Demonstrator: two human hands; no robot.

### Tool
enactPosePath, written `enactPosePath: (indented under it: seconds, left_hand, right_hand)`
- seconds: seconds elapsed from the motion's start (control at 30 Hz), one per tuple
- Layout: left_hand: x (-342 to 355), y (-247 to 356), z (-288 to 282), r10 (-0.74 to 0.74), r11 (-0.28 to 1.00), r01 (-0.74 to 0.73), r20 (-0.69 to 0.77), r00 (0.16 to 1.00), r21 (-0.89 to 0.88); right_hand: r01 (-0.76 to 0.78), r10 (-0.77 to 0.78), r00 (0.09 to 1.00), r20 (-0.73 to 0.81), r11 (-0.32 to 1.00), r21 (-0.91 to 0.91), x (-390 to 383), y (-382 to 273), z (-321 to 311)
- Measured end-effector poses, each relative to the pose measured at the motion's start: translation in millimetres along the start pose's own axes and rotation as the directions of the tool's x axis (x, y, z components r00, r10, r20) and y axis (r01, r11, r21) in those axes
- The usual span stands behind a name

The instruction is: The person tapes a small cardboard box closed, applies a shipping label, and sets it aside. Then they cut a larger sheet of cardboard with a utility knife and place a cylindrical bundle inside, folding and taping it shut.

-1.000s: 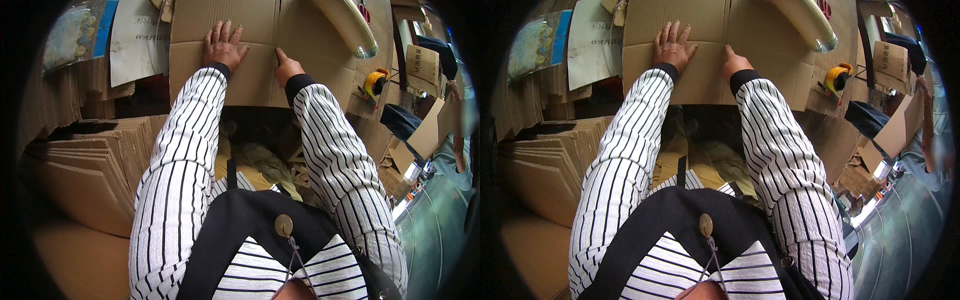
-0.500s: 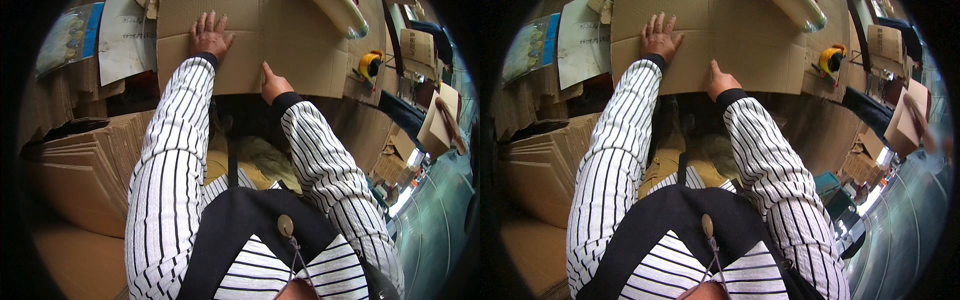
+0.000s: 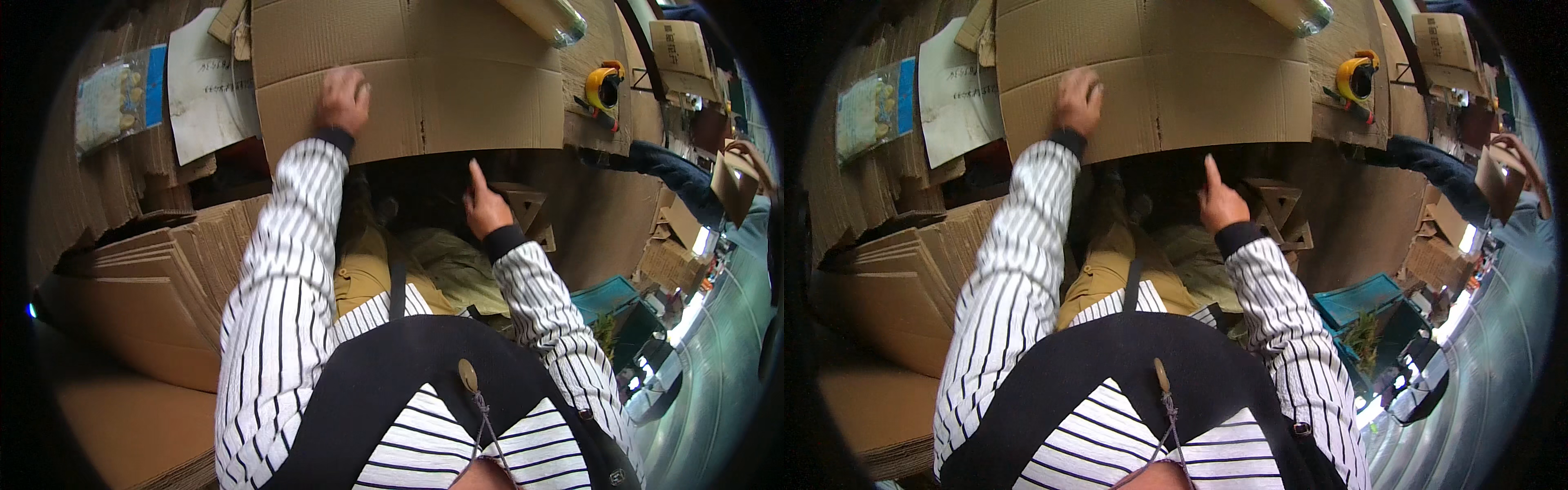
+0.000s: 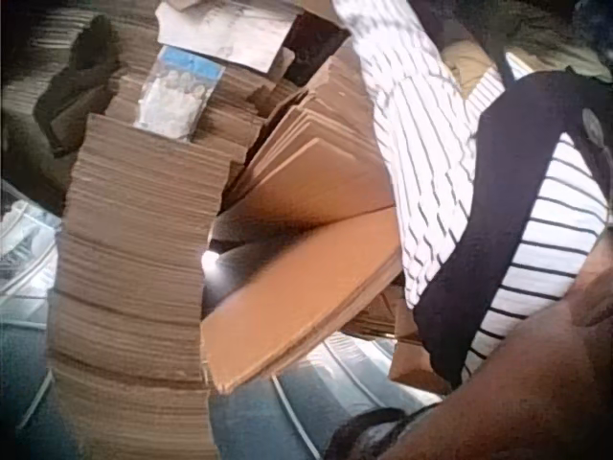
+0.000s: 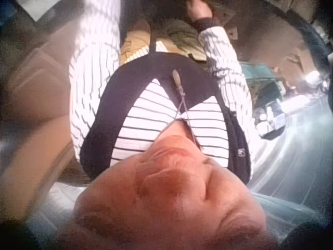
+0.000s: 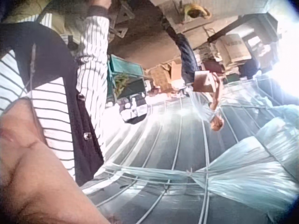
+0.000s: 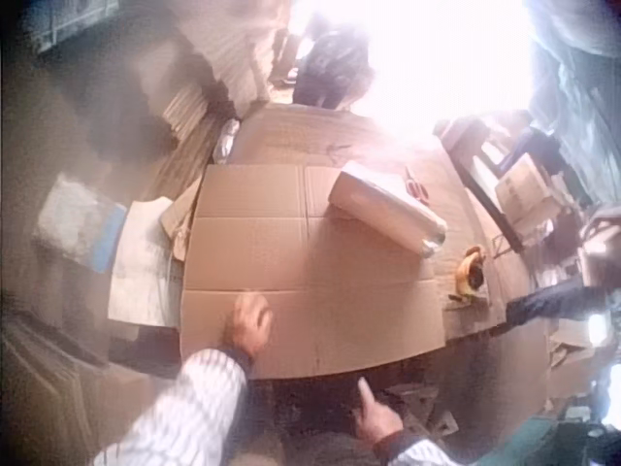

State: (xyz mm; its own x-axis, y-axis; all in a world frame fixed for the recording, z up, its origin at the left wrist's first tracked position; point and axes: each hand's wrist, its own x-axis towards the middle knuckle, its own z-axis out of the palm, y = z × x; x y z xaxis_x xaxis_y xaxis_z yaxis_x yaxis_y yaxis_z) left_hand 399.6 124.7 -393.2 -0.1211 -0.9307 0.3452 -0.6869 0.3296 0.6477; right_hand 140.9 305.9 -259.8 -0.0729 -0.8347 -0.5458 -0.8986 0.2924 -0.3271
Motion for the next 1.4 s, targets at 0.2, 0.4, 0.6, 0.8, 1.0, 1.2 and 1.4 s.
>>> enactPosePath:
  seconds: [0.2, 0.4, 0.6, 0.8, 1.0, 1.2, 1.4]
  left_hand:
    - [-138, 105, -1, -0.592, -0.39, 0.786, 0.785, 0.184, -0.479]
    - [-101, 101, 20, -0.566, -0.761, 0.229, 0.793, 0.223, -0.607]
    - [-91, 108, 8, -0.586, -0.697, 0.364, 0.783, 0.208, -0.618]
    - [-101, 97, 18, -0.61, -0.663, 0.396, 0.765, 0.208, -0.636]
    - [-102, 95, 18, -0.605, -0.664, 0.397, 0.767, 0.211, -0.633]
    - [-101, 94, 17, -0.585, -0.693, 0.384, 0.787, 0.196, -0.61]
    - [-99, 100, 16, -0.6, -0.674, 0.39, 0.773, 0.207, -0.628]
  right_hand:
    - [0.006, 0.024, 0.991, -0.133, 0.975, 0.221, 68, -21, -7]
    - [-0.061, 0.091, 0.984, -0.151, 0.979, 0.195, 113, -27, -10]
    - [-0.093, 0.125, 0.983, -0.136, 0.97, 0.223, 122, -13, -2]
    - [0.082, -0.048, 0.988, -0.146, 0.968, 0.238, 114, -36, -8]
    - [0.016, 0.001, 0.995, -0.101, 0.984, 0.176, 112, -70, -17]
    - [-0.063, 0.066, 0.997, -0.046, 0.996, 0.068, 117, -77, -16]
    - [-0.047, 0.046, 0.999, -0.01, 0.996, -0.082, 130, -88, -17]
